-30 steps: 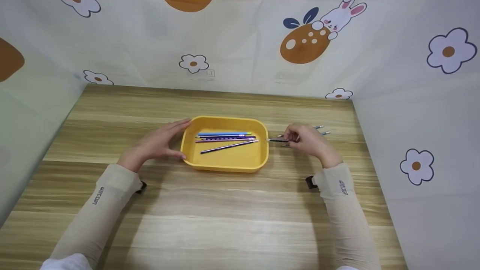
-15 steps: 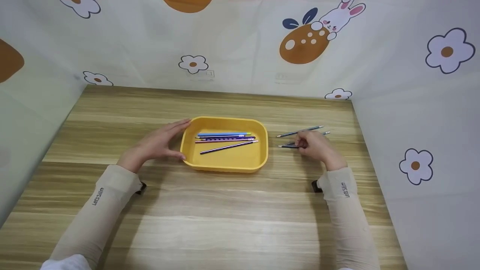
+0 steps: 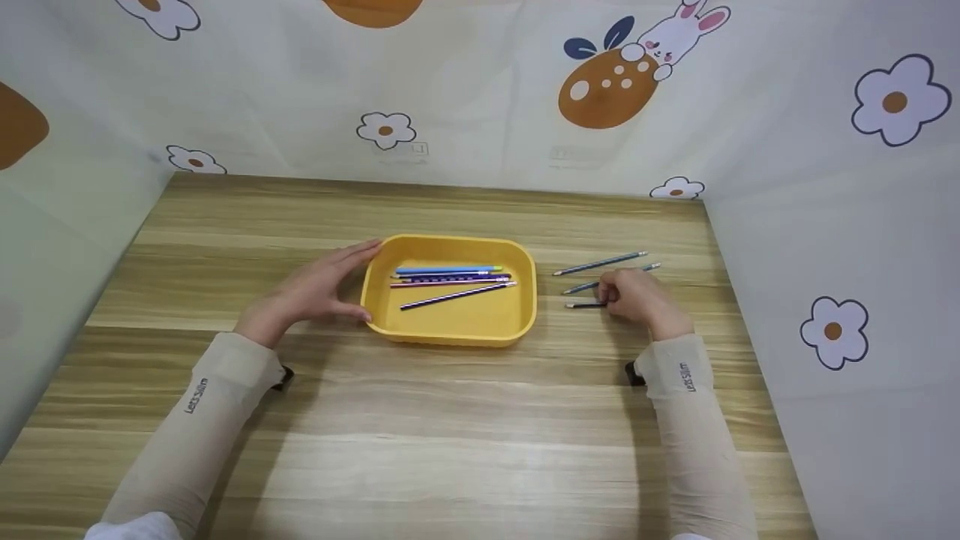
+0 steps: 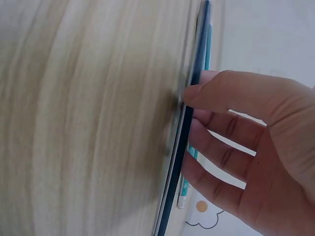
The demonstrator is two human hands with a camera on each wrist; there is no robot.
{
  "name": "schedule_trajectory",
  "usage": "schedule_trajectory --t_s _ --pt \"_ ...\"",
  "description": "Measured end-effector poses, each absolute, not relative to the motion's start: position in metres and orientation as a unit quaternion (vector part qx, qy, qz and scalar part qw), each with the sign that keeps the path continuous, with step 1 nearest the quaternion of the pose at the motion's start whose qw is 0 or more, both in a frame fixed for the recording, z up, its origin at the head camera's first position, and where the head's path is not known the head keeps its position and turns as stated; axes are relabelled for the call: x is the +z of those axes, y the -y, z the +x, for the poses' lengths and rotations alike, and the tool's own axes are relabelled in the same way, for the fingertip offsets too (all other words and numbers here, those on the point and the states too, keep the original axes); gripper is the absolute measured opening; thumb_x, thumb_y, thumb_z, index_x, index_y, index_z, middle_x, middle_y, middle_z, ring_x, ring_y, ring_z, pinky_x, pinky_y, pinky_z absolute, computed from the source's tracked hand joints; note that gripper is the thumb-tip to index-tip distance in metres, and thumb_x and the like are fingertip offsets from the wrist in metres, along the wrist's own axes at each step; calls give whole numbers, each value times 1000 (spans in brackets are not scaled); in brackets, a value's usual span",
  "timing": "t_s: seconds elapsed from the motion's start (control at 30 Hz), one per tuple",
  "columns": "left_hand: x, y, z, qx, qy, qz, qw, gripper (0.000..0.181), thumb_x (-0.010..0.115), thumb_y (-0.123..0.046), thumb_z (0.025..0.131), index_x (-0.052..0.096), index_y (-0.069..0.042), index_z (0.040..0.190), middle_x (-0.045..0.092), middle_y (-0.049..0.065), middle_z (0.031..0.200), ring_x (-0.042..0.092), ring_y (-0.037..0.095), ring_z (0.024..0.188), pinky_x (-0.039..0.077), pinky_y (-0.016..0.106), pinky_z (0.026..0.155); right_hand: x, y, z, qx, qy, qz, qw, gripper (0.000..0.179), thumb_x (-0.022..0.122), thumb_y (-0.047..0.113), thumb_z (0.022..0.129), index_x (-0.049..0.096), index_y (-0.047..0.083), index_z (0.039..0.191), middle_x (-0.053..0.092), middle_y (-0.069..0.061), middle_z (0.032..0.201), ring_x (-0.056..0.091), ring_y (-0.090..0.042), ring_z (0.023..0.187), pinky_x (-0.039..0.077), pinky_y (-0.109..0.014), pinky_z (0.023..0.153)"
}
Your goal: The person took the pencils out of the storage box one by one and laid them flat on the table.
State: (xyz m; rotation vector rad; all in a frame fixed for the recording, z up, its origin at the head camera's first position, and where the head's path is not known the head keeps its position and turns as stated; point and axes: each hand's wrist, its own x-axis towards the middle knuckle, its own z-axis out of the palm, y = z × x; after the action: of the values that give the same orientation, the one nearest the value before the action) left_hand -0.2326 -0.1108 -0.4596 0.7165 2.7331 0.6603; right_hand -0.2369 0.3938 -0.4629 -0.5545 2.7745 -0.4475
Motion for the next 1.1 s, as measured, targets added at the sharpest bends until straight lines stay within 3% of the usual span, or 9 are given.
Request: schedule_trajectory --t_s 0.53,0.87,1.1 --pt "-460 112 -233 226 -935 244 120 114 82 -62 68 24 -25 159 18 -9 168 23 26 154 20 49 128 -461 -390 -241 -133 -966 -178 133 14 66 -5 85 68 9 84 68 -8 85 58 -21 79 47 -33 71" --pt "-461 112 -233 224 -938 234 124 114 81 -65 68 23 -29 159 17 -10 168 22 24 155 21 49 128 -464 -387 -243 -120 -970 -172 122 18 65 -10 81 68 8 87 67 -9 85 60 -25 81 51 -41 73" --pt "-463 113 -234 228 -932 260 108 113 83 -60 69 26 -23 159 20 -7 168 27 27 152 24 48 127 -468 -389 -242 -105 -965 -225 80 16 66 -10 78 68 6 81 66 -9 77 59 -23 75 50 -39 67"
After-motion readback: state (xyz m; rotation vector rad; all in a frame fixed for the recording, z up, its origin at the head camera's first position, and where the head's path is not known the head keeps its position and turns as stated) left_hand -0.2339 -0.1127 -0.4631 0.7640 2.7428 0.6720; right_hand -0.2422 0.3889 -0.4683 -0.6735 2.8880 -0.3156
